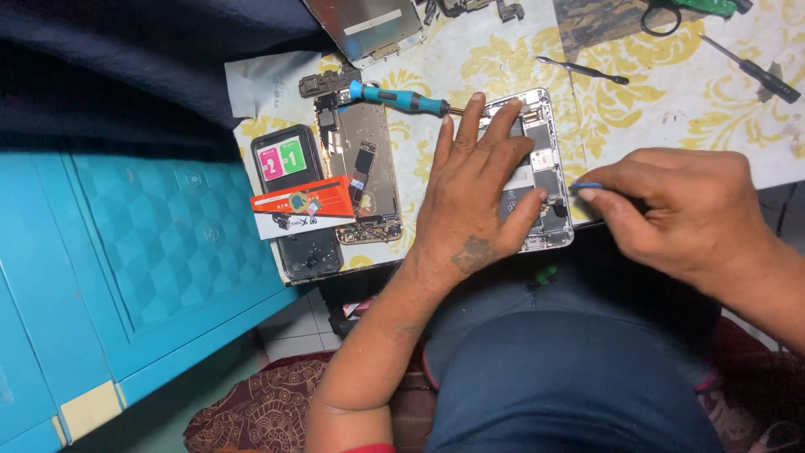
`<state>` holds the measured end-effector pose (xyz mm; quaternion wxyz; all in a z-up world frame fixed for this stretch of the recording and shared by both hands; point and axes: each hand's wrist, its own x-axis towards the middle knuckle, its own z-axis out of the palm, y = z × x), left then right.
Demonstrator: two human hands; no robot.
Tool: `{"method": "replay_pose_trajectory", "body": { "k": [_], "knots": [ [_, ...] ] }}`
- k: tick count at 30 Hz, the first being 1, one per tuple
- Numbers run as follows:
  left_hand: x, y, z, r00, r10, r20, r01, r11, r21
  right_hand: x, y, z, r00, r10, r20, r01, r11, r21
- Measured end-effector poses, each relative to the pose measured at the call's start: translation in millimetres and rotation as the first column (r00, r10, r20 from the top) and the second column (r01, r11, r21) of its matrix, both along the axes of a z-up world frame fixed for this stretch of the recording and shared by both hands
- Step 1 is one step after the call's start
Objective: The person uses a blue plastic pry tool to lift and separate the battery from the smartphone chassis, then uses a screwdriver to adjust internal components. The phone remains open on the work surface during the process.
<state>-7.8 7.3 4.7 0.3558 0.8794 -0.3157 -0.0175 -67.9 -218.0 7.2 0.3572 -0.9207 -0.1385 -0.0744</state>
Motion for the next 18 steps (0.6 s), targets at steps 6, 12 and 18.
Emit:
{"method": "replay_pose_trajectory", "body": {
  "k": [6, 12, 18],
  "knots": [
    [-2, 7, -7, 0.994, -0.088, 0.059, 0.087, 0.996, 0.013, 0, 0, -10, 0.982, 0.047, 0.185, -0.053, 0.998, 0.026],
    [0, 4, 3, 0.982, -0.137, 0.132, 0.130, 0.989, 0.067, 0, -2, -13, 0.972, 0.063, 0.228, -0.075, 0.996, 0.043],
    [-1, 2, -2, 0.974, -0.162, 0.160, 0.157, 0.987, 0.044, -2, -5, -15, 0.961, 0.066, 0.270, -0.093, 0.992, 0.088]
  ]
}}
